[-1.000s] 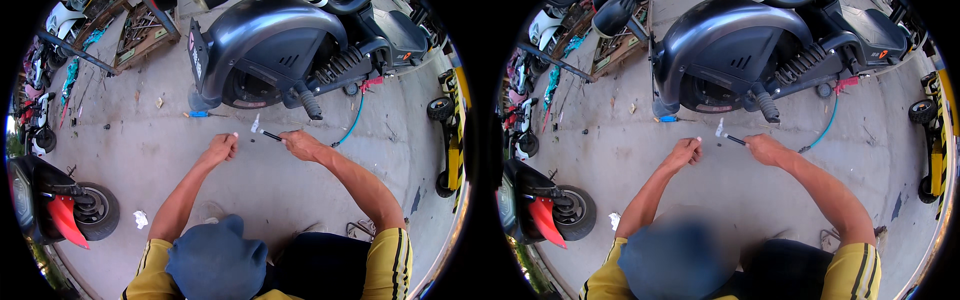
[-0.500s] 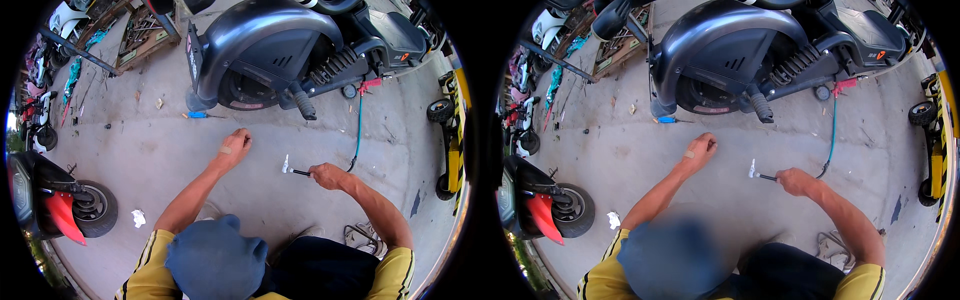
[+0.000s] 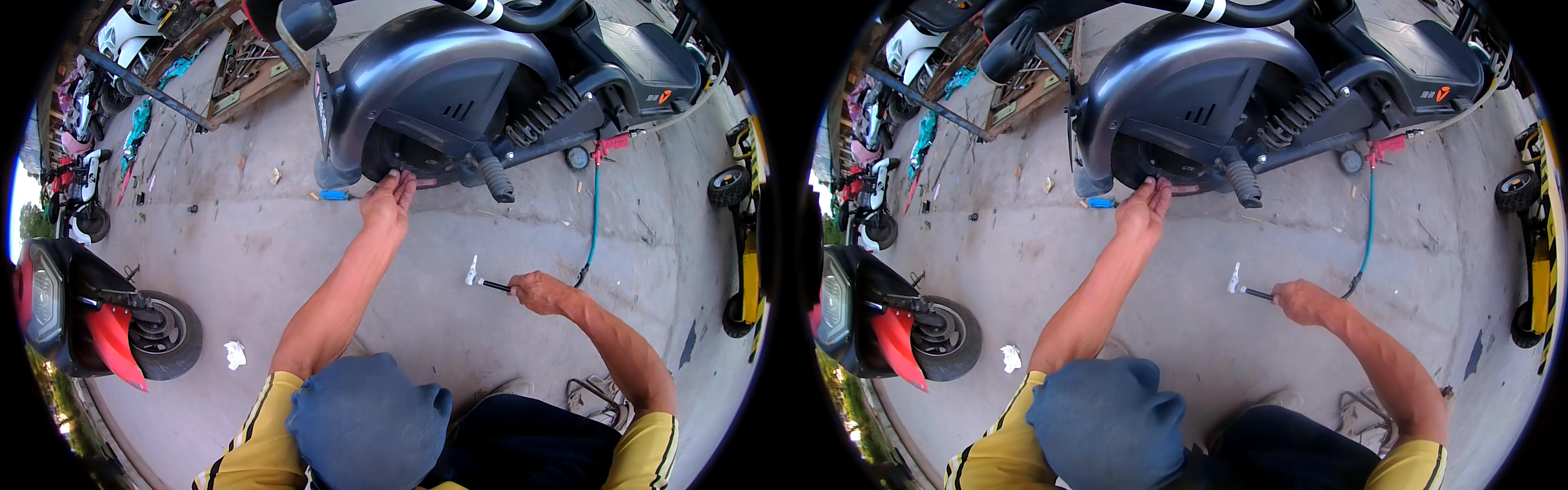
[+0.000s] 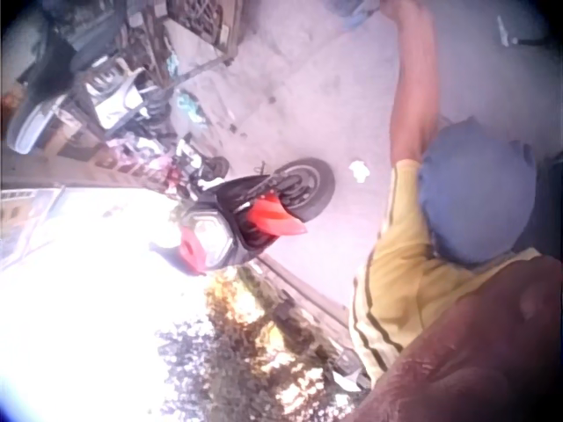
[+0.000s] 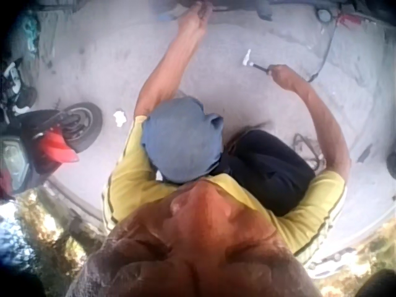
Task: The person inflates the front and rear tires of a black electric scooter using a manual air pump with a pressure gauge. They connect the pump to the front tire valve, pump air, then repeat the process on the rear tire. The person also briefly handles a white cable and a red scooter tire before finishing the inflation task.
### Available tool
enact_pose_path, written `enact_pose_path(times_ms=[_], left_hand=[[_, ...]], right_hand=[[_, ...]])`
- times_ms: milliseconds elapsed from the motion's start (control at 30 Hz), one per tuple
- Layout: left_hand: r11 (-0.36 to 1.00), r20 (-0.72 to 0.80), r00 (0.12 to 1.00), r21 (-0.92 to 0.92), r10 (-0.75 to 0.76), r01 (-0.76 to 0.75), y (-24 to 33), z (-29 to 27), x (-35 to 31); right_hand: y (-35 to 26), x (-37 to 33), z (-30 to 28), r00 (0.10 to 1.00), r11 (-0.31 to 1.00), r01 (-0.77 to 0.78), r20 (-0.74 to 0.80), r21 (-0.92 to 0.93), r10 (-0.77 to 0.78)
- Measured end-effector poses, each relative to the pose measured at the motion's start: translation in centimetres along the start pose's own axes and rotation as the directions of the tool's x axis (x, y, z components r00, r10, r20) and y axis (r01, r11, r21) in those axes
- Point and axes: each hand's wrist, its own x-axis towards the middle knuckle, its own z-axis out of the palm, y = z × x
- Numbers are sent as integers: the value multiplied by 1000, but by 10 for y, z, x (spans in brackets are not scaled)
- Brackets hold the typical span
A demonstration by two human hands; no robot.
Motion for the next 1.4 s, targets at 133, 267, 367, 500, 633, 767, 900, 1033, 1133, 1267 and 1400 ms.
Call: enact_pose_path(times_ms=[133, 267, 367, 500, 633, 767, 900, 1033, 1133, 1267, 1400], left_hand=[[1000, -26, 1000, 27, 15, -15, -4, 3, 5], [998, -6, 1000, 64, 17, -16, -3, 4, 7], [954, 117, 964, 212, -240, 212, 14, 3, 4], [940, 95, 956, 231, -277, 250, 19, 2, 16], [949, 34, 997, 309, -71, 57, 5, 5, 17], [968, 10, 995, 233, -100, 95, 4, 16, -7], [922, 98, 954, 301, -282, 242, 14, 7, 1], [920, 69, 988, 379, -138, 102, 5, 14, -1], [924, 58, 981, 349, -186, 155, 3, 13, -5], [952, 93, 963, 200, -253, 230, 9, 1, 11], [952, 19, 998, 301, -68, 59, -7, 14, -2]], right_hand=[[-3, -7, -2, 999, 999, -30, 12, 17, 30], [1, -6, 1, 999, 1000, -21, 24, 18, 21], [0, -6, 0, 1000, 1000, -22, 22, 19, 22], [-6, -2, -6, 1000, 999, 8, 6, 31, -9], [-15, -5, -13, 999, 997, -42, 6, 58, 42], [-9, -14, -11, 997, 996, -74, -3, 50, 74], [-7, -19, -7, 997, 996, -79, 16, 29, 78], [-13, -18, -10, 996, 996, -84, 27, 23, 83], [-11, -17, -9, 998, 997, -66, -9, 43, 66], [-12, -16, -9, 999, 998, -53, 8, 20, 52], [-9, -21, -10, 998, 998, -70, 4, 8, 70]])
